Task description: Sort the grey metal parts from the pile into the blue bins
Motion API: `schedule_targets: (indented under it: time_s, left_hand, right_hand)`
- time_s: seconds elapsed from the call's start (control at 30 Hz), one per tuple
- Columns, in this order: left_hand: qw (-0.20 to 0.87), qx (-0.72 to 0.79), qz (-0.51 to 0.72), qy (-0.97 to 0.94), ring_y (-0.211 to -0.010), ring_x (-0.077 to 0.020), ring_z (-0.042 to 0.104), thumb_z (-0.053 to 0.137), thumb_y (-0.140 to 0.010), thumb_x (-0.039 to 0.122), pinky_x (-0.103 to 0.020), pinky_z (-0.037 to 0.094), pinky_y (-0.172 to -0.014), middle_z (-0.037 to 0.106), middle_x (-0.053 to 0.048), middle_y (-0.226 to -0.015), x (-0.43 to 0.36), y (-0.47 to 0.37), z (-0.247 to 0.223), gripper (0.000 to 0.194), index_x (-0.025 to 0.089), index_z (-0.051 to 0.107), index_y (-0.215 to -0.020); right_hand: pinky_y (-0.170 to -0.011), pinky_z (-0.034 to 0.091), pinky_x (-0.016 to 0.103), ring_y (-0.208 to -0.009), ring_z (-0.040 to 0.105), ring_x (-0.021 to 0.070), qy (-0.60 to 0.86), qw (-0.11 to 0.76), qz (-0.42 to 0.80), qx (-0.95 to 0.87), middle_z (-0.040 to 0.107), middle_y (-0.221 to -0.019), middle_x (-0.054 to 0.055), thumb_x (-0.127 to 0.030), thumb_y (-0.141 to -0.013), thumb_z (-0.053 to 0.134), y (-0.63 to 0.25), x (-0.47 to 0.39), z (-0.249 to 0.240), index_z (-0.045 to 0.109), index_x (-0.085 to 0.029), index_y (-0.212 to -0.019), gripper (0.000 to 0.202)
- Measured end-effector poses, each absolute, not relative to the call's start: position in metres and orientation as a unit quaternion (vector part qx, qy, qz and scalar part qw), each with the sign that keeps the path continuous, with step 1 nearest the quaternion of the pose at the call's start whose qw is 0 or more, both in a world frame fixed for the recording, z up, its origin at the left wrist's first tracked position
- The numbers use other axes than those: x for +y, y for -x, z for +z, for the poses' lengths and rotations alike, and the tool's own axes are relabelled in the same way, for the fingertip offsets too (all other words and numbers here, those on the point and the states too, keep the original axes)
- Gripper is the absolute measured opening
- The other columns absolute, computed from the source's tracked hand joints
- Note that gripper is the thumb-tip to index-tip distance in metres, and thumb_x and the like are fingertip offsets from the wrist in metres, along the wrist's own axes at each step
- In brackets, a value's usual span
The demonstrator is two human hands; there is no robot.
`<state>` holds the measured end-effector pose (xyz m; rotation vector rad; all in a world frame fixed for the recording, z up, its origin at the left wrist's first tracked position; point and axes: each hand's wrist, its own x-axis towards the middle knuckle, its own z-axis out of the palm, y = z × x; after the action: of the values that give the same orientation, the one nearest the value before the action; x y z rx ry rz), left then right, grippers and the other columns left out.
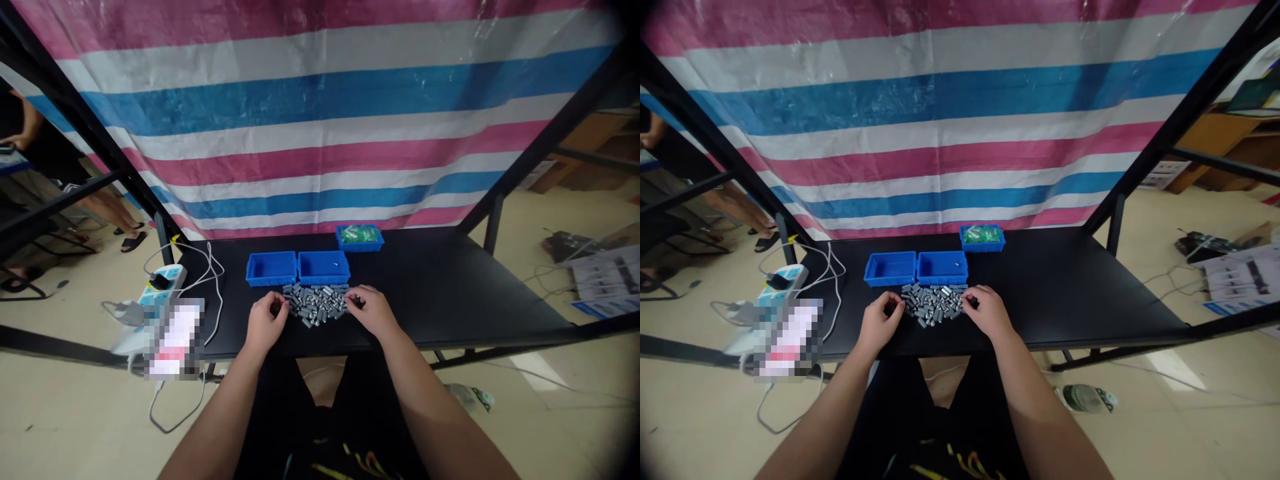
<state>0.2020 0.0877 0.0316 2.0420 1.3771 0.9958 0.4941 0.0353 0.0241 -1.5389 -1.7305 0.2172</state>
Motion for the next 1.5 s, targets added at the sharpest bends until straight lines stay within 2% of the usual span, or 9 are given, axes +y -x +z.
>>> schedule_targets:
  time_s: [0.3,0.53,0.63,0.73,0.87,1.03,1.2,1.37,1.5]
  left_hand:
    - [0.243,0.499,0.370,-0.745,-0.074,-0.0156,0.062,0.059,-0.090,0.028,-0.025,0.043,-0.065,0.069,0.000,-0.080,0.087,-0.200,0.030,0.008,0.022,0.063,-0.087]
    - [0.236,0.486,0.360,-0.761,-0.073,-0.0154,0.061,0.058,-0.089,0.023,-0.026,0.043,-0.068,0.069,0.000,-0.080,0.088,-0.200,0.032,0.006,0.023,0.063,-0.086]
    - [0.234,0.484,0.357,-0.763,-0.072,-0.0152,0.061,0.058,-0.089,0.023,-0.026,0.043,-0.069,0.068,0.000,-0.080,0.089,-0.200,0.032,0.006,0.023,0.063,-0.086]
    - [0.237,0.483,0.352,-0.766,-0.073,-0.0154,0.061,0.059,-0.088,0.023,-0.026,0.043,-0.066,0.068,0.000,-0.080,0.089,-0.200,0.032,0.005,0.023,0.063,-0.087]
    - [0.235,0.482,0.348,-0.769,-0.072,-0.0152,0.061,0.058,-0.089,0.024,-0.026,0.044,-0.068,0.069,0.001,-0.081,0.089,-0.199,0.032,0.006,0.023,0.064,-0.088]
    - [0.241,0.471,0.346,-0.775,-0.073,-0.0152,0.063,0.058,-0.090,0.026,-0.026,0.045,-0.068,0.070,0.000,-0.082,0.090,-0.200,0.032,0.007,0.023,0.064,-0.088]
    - [0.247,0.470,0.340,-0.776,-0.074,-0.0155,0.064,0.058,-0.091,0.029,-0.024,0.045,-0.063,0.071,0.000,-0.084,0.089,-0.201,0.034,0.009,0.023,0.065,-0.091]
    - [0.255,0.475,0.341,-0.770,-0.071,-0.0154,0.065,0.058,-0.091,0.032,-0.023,0.044,-0.058,0.071,-0.001,-0.082,0.088,-0.202,0.034,0.012,0.022,0.066,-0.091]
    - [0.258,0.478,0.350,-0.763,-0.069,-0.0145,0.063,0.058,-0.091,0.031,-0.023,0.044,-0.060,0.070,0.000,-0.080,0.089,-0.203,0.034,0.012,0.022,0.066,-0.092]
  right_hand:
    - [-0.057,0.046,0.027,-0.055,0.056,0.0138,0.618,0.485,0.069,-0.615,0.063,-0.065,-0.001,-0.035,-0.091,0.065,-0.493,0.035,0.022,0.070,-0.021,-0.088,0.015]
    - [-0.072,0.055,0.032,-0.074,0.066,0.0180,0.558,0.618,-0.034,-0.553,0.071,-0.085,0.004,-0.031,-0.088,0.069,-0.480,0.046,0.062,0.071,-0.021,-0.093,0.011]
    - [-0.072,0.055,0.032,-0.072,0.064,0.0171,0.571,0.577,-0.024,-0.583,0.073,-0.091,0.005,-0.031,-0.088,0.067,-0.475,0.055,0.071,0.072,-0.022,-0.106,0.020]
    - [-0.068,0.052,0.032,-0.065,0.056,0.0157,0.609,0.514,-0.018,-0.603,0.070,-0.086,0.003,-0.030,-0.090,0.063,-0.475,0.056,0.063,0.072,-0.023,-0.115,0.027]
    - [-0.067,0.048,0.031,-0.065,0.053,0.0171,0.630,0.482,-0.013,-0.608,0.062,-0.074,0.001,-0.024,-0.090,0.059,-0.481,0.045,0.038,0.073,-0.022,-0.101,0.018]
    - [-0.079,0.048,0.033,-0.081,0.059,0.0205,0.606,0.417,0.041,-0.677,0.067,-0.082,0.003,-0.016,-0.085,0.060,-0.485,0.035,0.020,0.074,-0.023,-0.093,0.018]
    - [-0.077,0.046,0.032,-0.078,0.058,0.0195,0.620,0.379,0.055,-0.685,0.069,-0.081,0.001,-0.013,-0.081,0.061,-0.484,0.038,0.023,0.074,-0.025,-0.087,0.018]
    - [-0.072,0.046,0.031,-0.071,0.058,0.0187,0.631,0.387,0.037,-0.672,0.068,-0.073,0.000,-0.015,-0.078,0.064,-0.482,0.036,0.025,0.070,-0.024,-0.078,0.012]
    - [-0.076,0.050,0.035,-0.076,0.062,0.0210,0.614,0.492,-0.045,-0.616,0.071,-0.079,0.003,-0.017,-0.083,0.064,-0.477,0.030,0.039,0.071,-0.025,-0.084,0.010]
